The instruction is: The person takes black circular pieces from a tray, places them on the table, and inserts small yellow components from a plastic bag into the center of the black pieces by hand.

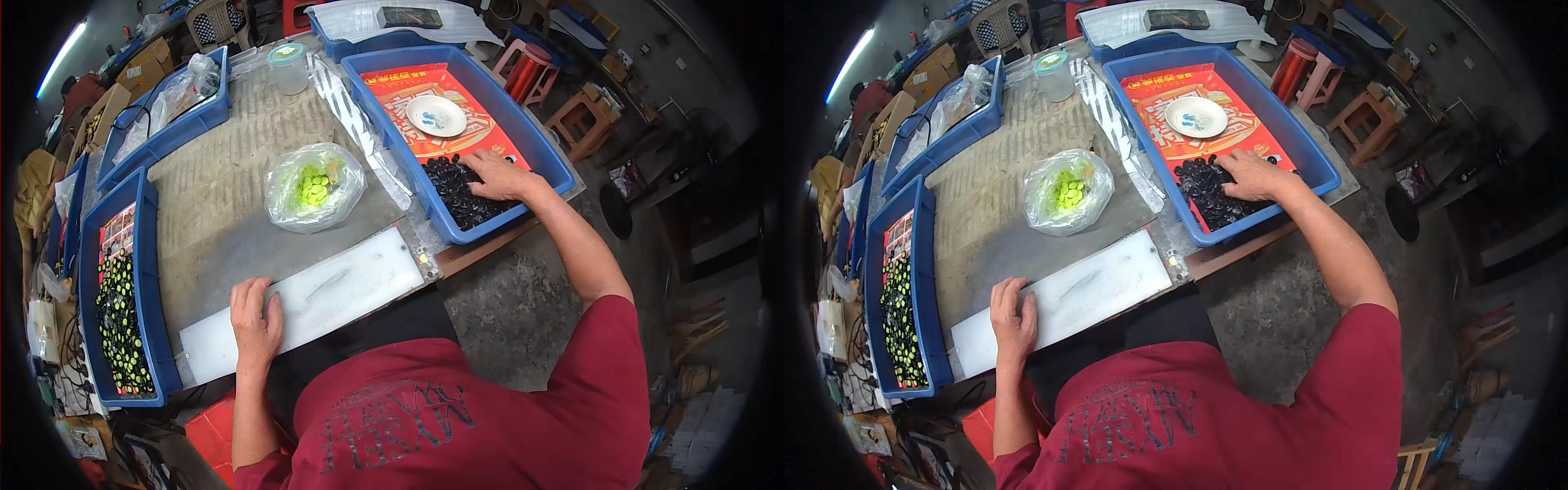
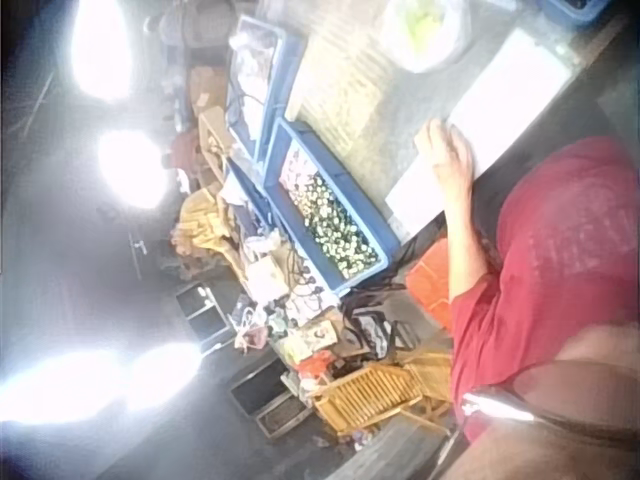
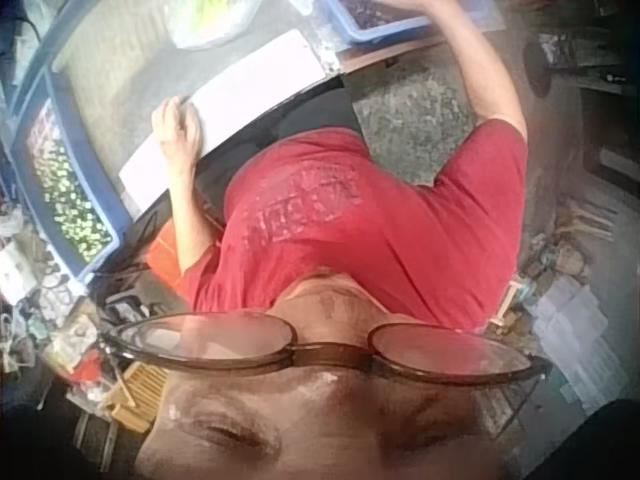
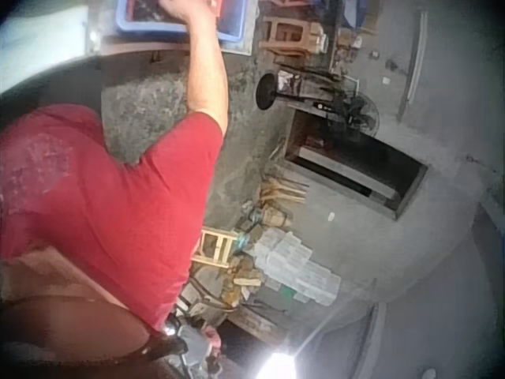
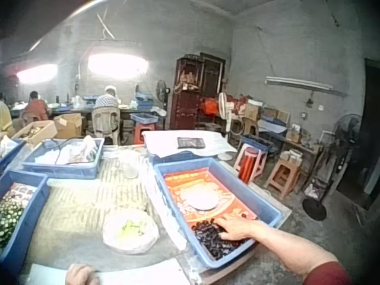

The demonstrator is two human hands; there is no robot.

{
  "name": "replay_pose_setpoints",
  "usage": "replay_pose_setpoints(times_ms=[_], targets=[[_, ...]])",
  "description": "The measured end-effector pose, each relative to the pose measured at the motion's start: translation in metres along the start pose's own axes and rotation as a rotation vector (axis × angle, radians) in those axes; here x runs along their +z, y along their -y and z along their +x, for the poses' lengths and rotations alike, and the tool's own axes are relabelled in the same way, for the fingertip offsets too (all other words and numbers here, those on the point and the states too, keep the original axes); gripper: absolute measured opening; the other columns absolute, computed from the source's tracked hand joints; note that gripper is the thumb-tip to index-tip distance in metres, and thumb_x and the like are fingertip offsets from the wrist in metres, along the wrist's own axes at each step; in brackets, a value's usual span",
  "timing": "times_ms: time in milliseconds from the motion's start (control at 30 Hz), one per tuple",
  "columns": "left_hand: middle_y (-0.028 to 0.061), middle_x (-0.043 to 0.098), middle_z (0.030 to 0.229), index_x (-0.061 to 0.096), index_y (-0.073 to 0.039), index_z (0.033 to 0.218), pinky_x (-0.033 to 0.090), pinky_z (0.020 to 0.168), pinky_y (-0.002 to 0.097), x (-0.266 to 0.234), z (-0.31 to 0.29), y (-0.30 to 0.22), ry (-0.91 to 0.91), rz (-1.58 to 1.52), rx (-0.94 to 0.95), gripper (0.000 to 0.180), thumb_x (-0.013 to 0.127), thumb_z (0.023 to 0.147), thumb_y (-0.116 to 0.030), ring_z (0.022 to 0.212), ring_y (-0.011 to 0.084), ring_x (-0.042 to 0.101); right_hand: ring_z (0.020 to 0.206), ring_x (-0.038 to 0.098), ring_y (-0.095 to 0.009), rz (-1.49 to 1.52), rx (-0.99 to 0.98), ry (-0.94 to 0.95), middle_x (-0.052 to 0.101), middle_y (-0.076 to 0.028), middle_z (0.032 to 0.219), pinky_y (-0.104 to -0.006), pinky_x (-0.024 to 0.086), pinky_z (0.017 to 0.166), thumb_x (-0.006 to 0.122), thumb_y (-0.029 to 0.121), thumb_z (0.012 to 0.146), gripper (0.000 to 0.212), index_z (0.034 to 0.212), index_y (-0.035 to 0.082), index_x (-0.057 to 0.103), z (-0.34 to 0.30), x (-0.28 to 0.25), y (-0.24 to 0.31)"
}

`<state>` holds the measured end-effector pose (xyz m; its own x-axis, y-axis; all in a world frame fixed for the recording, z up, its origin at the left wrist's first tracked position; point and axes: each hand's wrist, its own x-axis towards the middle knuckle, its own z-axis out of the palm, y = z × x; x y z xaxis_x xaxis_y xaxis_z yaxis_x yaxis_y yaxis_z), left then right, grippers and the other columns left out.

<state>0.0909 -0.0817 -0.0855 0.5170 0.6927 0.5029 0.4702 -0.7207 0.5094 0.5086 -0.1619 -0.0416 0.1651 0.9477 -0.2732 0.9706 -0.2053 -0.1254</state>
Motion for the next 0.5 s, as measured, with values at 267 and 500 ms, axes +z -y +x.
replay_pose_setpoints(times_ms=[267, 500], targets=[[0.0153, 0.052, 0.088, 0.052, 0.001, 0.091, 0.039, 0.071, 0.0353, -0.001, 0.0, 0.0, 0.014, 0.005, -0.002, 0.026, 0.055, 0.065, 0.003, 0.081, 0.03, 0.049, 0.102, 0.044, -0.033, 0.067, 0.008, 0.058, 0.042, -0.021, 0.107, -0.0371, 0.035, 0.089, 0.049, 0.019, 0.073, 0.048, 0.117, 0.003, 0.038, 0.006, 0.001, 0.0], [0.0151, 0.052, 0.088, 0.052, 0.001, 0.091, 0.039, 0.072, 0.035, 0.0, -0.001, 0.001, 0.008, -0.001, -0.01, 0.027, 0.055, 0.065, 0.003, 0.082, 0.0301, 0.049, 0.096, 0.048, -0.033, 0.093, -0.026, 0.035, 0.051, -0.02, 0.094, -0.0386, 0.038, 0.081, 0.048, 0.016, 0.074, 0.033, 0.103, 0.0, 0.047, 0.009, 0.002, -0.007]])
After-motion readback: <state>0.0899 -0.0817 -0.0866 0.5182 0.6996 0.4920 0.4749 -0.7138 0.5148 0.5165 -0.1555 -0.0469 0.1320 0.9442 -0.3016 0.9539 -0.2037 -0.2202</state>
